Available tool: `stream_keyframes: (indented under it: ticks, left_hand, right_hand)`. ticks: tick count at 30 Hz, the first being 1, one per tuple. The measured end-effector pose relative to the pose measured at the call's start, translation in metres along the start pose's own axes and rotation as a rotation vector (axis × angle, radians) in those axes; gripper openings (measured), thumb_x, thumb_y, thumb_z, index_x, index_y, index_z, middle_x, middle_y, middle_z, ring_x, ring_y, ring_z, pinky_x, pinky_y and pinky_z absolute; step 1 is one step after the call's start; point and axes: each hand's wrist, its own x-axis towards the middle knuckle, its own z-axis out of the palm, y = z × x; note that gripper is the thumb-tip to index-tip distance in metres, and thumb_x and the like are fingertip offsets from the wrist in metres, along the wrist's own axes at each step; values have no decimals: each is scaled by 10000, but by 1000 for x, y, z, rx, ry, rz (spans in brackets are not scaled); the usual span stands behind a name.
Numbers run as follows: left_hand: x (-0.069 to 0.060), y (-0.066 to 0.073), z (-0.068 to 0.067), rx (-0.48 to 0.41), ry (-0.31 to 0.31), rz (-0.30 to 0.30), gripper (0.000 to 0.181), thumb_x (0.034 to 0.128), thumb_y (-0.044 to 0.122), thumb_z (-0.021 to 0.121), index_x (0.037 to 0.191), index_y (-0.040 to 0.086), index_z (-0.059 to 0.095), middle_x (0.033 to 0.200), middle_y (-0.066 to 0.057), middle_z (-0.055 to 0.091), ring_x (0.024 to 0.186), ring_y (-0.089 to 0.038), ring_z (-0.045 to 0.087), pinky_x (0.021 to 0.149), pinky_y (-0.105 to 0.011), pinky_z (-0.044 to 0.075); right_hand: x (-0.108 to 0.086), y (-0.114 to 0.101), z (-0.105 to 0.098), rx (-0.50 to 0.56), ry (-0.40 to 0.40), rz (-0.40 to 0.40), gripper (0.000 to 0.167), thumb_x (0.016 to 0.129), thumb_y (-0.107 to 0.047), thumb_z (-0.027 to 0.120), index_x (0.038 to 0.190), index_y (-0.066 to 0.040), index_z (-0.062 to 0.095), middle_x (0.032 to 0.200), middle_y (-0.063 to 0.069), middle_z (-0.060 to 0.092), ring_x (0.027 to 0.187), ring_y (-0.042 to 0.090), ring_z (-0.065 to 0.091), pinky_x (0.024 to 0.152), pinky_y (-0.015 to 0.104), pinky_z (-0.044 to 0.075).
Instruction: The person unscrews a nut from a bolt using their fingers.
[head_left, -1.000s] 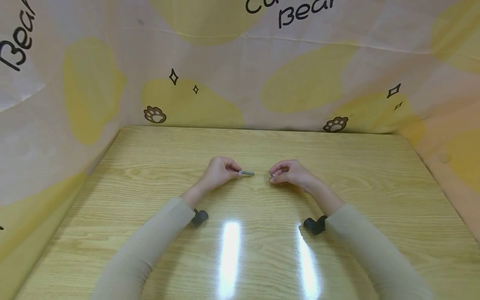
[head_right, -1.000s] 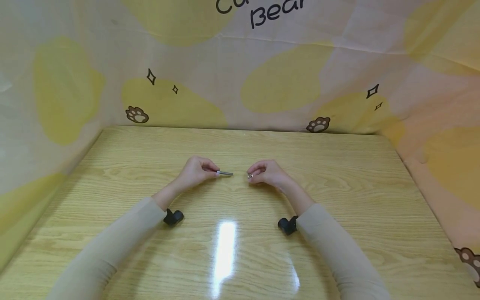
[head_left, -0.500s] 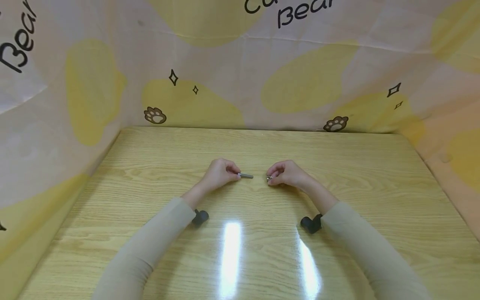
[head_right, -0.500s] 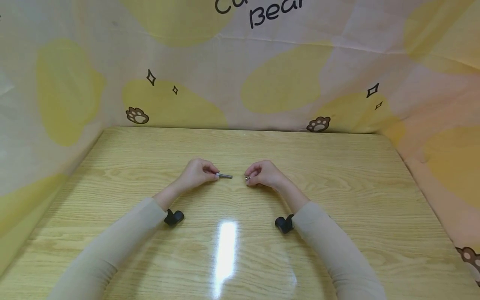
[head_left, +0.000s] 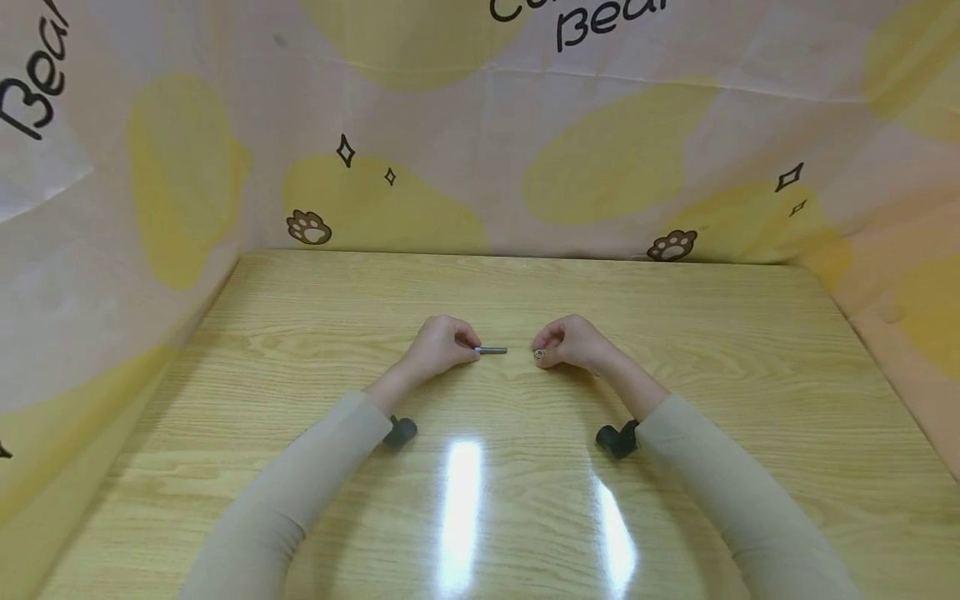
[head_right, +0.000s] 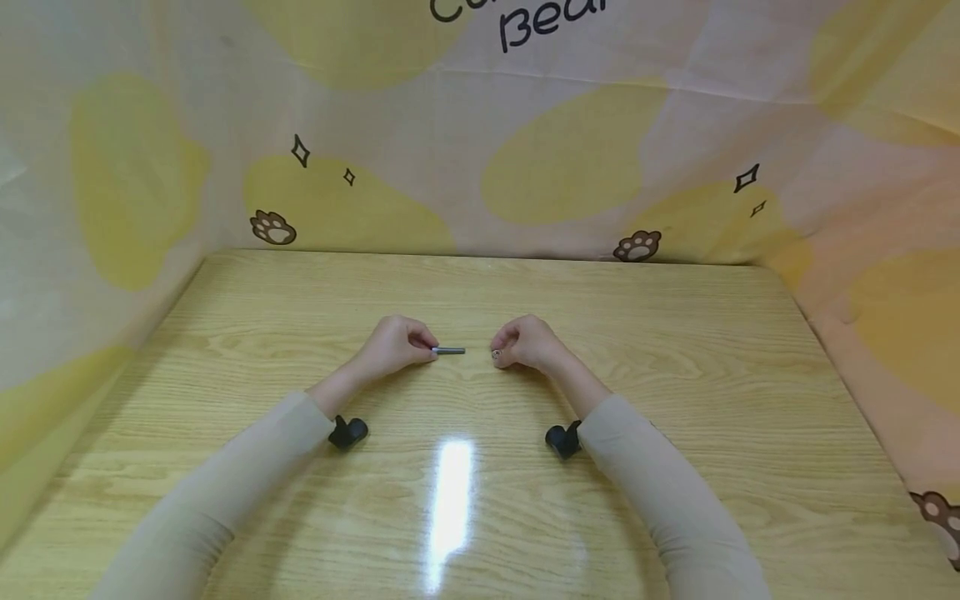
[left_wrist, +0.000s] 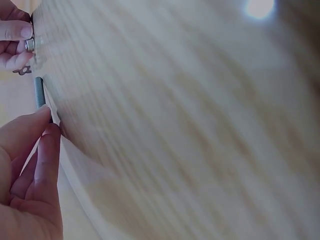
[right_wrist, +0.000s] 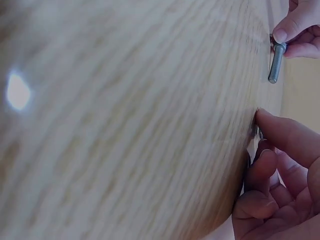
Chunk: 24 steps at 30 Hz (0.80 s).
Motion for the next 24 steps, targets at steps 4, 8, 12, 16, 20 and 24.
stream_keyframes:
  ticks: [4,8,12,16,20,24]
  left_hand:
    - [0,0,0,9,-7,7,74,758,-10,736,823,14,709,791,-48,690,730,-129,626,709,-256,521]
    - [0,-1,1,6,-10,4,69,764,-12,731,823,15,706,789,-46,684,718,-124,622,693,-241,522]
    - [-1,-1,1,-5,-12,0,69,768,-14,727,827,14,703,788,-44,678,704,-120,609,674,-233,519]
    - [-1,-1,1,-18,-12,-8,70,769,-17,725,827,13,700,785,-44,672,694,-116,597,666,-231,514]
    - [-1,-1,2,-19,-11,-7,77,769,-19,725,834,13,697,800,-49,673,705,-118,602,672,-230,516]
    - [-1,-1,1,-30,-1,-9,88,763,-25,727,836,9,692,812,-57,673,717,-126,610,676,-232,522]
  right_hand:
    - [0,1,-1,3,-2,11,225,740,29,743,957,21,682,664,8,554,608,118,460,553,218,413]
    - [0,3,-2,14,-13,6,228,748,26,737,968,27,676,655,7,546,595,115,460,543,217,423]
    - [-1,5,-2,26,-21,-1,229,750,31,734,970,29,669,641,7,530,580,114,453,532,218,420]
    - [-1,5,-3,35,-25,-15,244,747,41,734,979,36,657,637,10,524,572,115,451,525,215,415]
    - [-1,6,-3,42,-25,-25,259,738,55,735,982,39,651,630,7,519,570,111,445,518,208,404]
    - [-2,6,-4,48,-31,-40,268,727,62,742,978,41,650,632,4,529,574,107,449,521,205,408]
